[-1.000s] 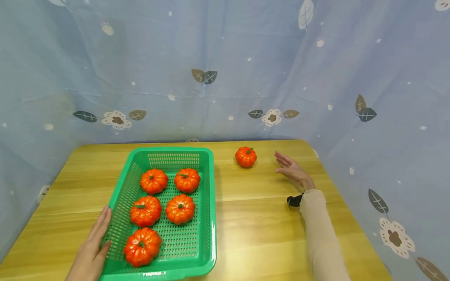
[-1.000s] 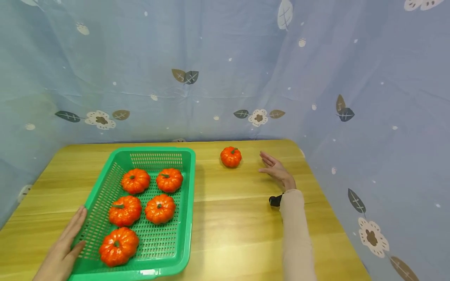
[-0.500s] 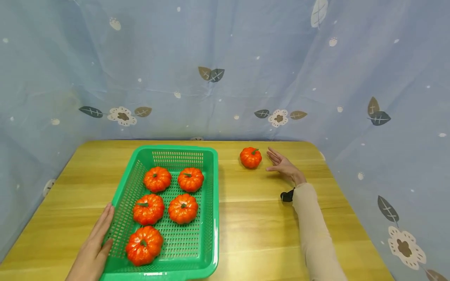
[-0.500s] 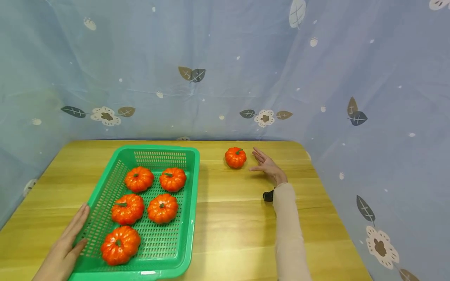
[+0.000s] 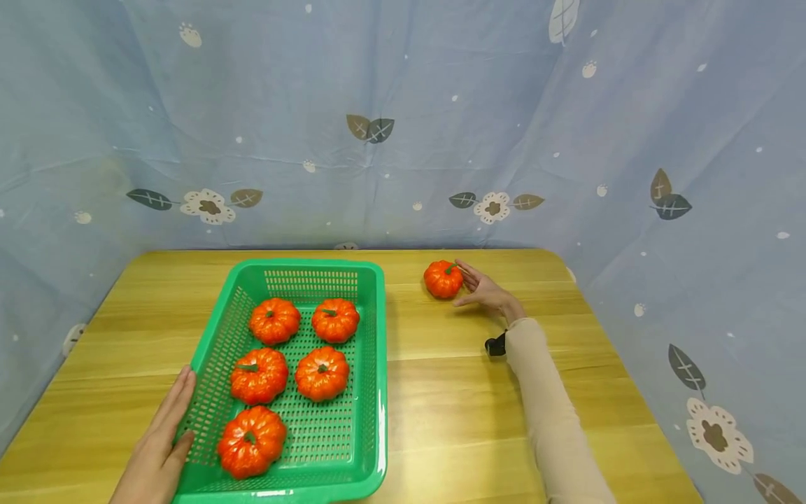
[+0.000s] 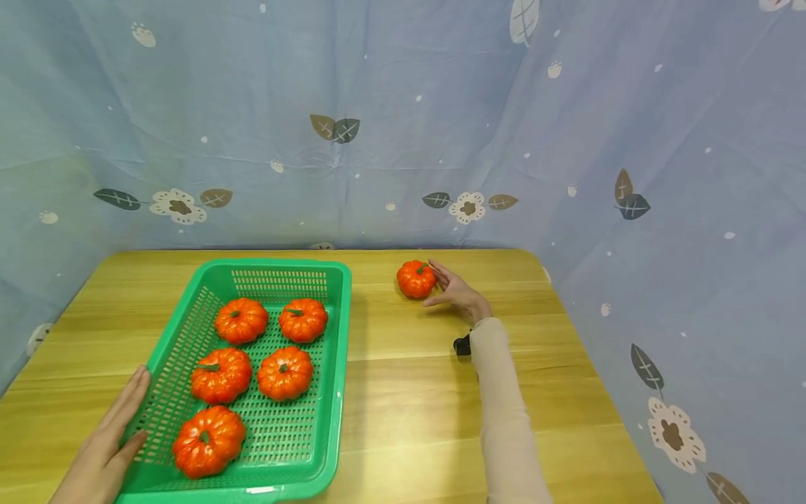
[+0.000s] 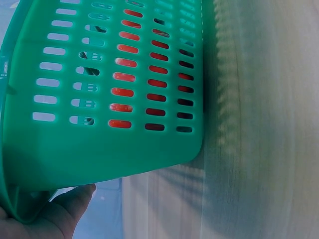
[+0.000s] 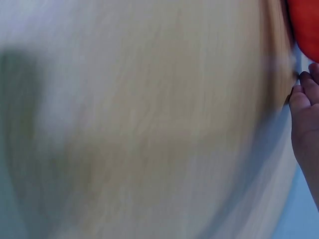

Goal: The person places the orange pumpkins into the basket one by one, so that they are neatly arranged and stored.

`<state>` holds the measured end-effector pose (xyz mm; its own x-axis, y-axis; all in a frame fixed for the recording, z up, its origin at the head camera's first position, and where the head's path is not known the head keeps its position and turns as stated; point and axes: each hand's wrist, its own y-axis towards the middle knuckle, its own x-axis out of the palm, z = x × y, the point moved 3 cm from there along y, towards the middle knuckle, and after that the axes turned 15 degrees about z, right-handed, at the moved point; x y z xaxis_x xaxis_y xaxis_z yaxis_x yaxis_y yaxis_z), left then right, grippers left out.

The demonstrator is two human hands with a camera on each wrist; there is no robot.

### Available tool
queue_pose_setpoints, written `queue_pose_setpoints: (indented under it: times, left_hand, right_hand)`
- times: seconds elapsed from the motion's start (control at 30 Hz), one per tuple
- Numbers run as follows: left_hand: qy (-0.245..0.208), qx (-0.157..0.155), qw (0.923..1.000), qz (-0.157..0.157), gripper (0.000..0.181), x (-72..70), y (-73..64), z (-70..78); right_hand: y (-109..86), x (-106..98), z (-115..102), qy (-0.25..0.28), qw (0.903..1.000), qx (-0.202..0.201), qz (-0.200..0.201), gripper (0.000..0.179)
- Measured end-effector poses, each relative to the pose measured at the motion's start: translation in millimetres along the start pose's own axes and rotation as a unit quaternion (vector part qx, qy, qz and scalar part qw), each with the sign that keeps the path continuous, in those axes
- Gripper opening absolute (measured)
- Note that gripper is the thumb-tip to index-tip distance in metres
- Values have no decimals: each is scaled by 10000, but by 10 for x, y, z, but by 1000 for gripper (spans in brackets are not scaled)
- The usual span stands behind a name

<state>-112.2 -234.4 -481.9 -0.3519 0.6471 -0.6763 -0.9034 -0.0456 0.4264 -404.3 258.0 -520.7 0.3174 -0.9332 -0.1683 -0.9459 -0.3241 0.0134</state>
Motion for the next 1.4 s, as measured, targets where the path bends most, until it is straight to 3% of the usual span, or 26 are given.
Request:
queue_pose_setpoints:
  times: [0.17, 0.5, 0.7, 0.87, 1.07, 1.2, 1.4]
  left_hand:
    - [-48, 90, 9999, 81, 85, -25, -30, 6]
    - [35, 1, 10000, 18, 85, -23, -68, 42]
    - [-11, -115, 9999, -9, 82, -12, -66, 75]
    - [-102, -116, 9999, 38, 81, -18, -71, 81]
    - [-214, -95, 9997, 67, 80, -47, -67, 81]
    - [-192, -174, 9997, 10, 80, -54, -70, 68]
    - [-197, 154, 9993, 265, 79, -59, -38, 87]
  right_hand:
    - [48, 100, -10, -241, 9997, 31, 94, 101]
    - [14, 181, 3, -266, 9952, 447, 823, 96]
    - [-44, 127, 0, -396, 9890, 511, 1331, 86]
    - [-111, 85, -84, -490, 9859, 539, 1507, 94]
    - [-228, 144, -303, -305, 9903, 255, 1334, 96]
    - [-285, 211, -436, -288, 9911, -91, 1297, 87]
    - [-404, 306, -679, -430, 9862, -430, 1542, 75]
